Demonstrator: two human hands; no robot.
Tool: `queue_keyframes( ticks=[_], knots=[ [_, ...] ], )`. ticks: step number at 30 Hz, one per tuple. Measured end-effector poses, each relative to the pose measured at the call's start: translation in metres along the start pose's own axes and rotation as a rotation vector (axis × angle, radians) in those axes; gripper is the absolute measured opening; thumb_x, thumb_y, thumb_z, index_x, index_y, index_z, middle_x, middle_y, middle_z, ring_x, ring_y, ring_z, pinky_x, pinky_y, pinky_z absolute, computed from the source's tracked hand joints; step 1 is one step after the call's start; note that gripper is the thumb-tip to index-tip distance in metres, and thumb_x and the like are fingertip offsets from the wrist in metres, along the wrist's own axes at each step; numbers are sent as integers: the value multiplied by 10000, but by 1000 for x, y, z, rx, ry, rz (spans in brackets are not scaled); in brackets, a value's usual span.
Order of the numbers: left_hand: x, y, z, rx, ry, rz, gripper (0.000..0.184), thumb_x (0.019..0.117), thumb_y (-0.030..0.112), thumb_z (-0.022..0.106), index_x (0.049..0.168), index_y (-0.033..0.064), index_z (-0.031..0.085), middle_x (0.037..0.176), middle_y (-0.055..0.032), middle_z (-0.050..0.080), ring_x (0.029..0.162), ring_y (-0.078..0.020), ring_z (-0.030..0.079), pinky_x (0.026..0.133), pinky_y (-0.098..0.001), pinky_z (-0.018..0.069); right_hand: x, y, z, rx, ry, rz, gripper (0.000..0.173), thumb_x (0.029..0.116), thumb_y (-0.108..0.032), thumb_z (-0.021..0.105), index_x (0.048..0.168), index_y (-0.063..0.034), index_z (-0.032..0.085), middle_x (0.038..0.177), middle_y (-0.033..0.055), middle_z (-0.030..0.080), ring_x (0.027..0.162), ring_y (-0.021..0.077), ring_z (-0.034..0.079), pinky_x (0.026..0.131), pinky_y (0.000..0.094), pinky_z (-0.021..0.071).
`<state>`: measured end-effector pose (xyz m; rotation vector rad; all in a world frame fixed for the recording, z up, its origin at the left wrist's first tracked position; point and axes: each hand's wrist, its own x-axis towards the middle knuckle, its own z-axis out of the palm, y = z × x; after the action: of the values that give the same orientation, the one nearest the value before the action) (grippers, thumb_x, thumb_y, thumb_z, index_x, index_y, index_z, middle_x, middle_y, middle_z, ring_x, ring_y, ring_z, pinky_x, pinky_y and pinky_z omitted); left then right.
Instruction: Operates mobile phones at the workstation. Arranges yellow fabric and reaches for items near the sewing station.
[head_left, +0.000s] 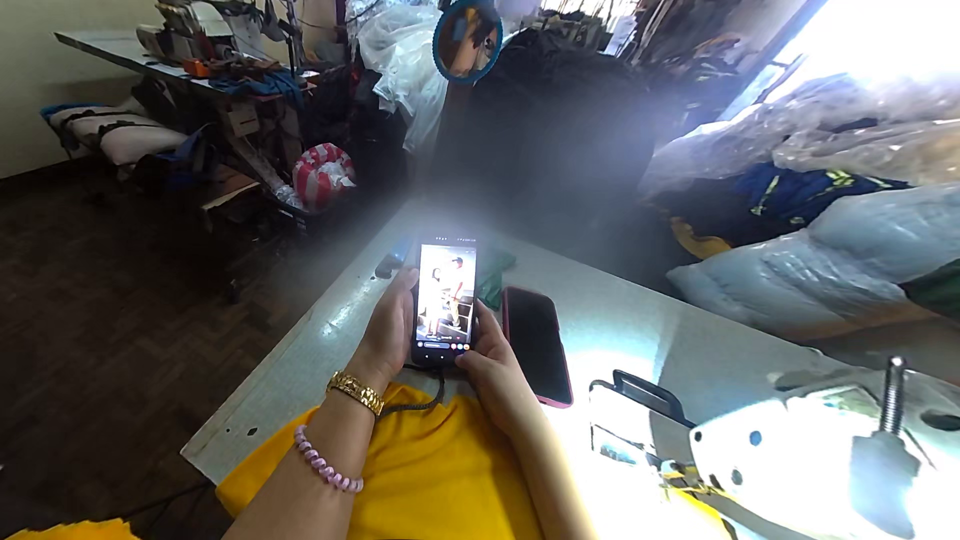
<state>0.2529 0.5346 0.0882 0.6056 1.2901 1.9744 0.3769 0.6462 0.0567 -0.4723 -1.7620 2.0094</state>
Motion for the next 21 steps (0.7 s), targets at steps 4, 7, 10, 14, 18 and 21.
queue_keyframes(
  ticks=[4,7,10,14,18,21],
  knots=[
    [0,0,0,-7,-2,-4,565,1078,528,229,1515,245,448,1416,-6,601,1246,-166,604,991,-435,525,0,0,0,-8,-1,4,873,766,78,540,1570,-186,323,1333,96,636,1121,186,678,909,360,590],
    [0,0,0,-13,-2,0,559,1081,523,235,1515,244,451,1419,-7,601,1250,-165,602,999,-434,522,0,0,0,-16,1,4,874,768,75,545,1573,-179,317,1338,92,628,1126,188,674,909,361,591],
    [0,0,0,-17,-7,2,559,1080,518,237,1521,243,442,1418,-11,601,1250,-166,602,1000,-434,521,1,0,0,-15,3,1,867,765,75,545,1566,-177,327,1331,93,634,1126,192,674,913,369,590],
    [0,0,0,-11,-3,-1,564,1082,516,223,1513,232,449,1399,-14,613,1231,-164,613,989,-431,528,1,1,-1,-11,-1,0,874,769,75,546,1572,-185,321,1345,94,628,1136,192,672,921,370,588],
    [0,1,0,-7,0,-11,579,1080,522,222,1533,221,421,1434,-20,586,1264,-176,591,1018,-444,510,0,0,0,0,-3,-2,877,773,80,542,1578,-182,314,1348,100,626,1135,197,675,925,376,591],
    [0,0,0,-2,-2,-4,573,1083,523,221,1524,226,435,1430,-17,591,1266,-172,591,1025,-444,507,0,1,0,2,-1,0,879,772,86,544,1575,-187,317,1333,111,634,1123,212,681,910,389,598]
  ],
)
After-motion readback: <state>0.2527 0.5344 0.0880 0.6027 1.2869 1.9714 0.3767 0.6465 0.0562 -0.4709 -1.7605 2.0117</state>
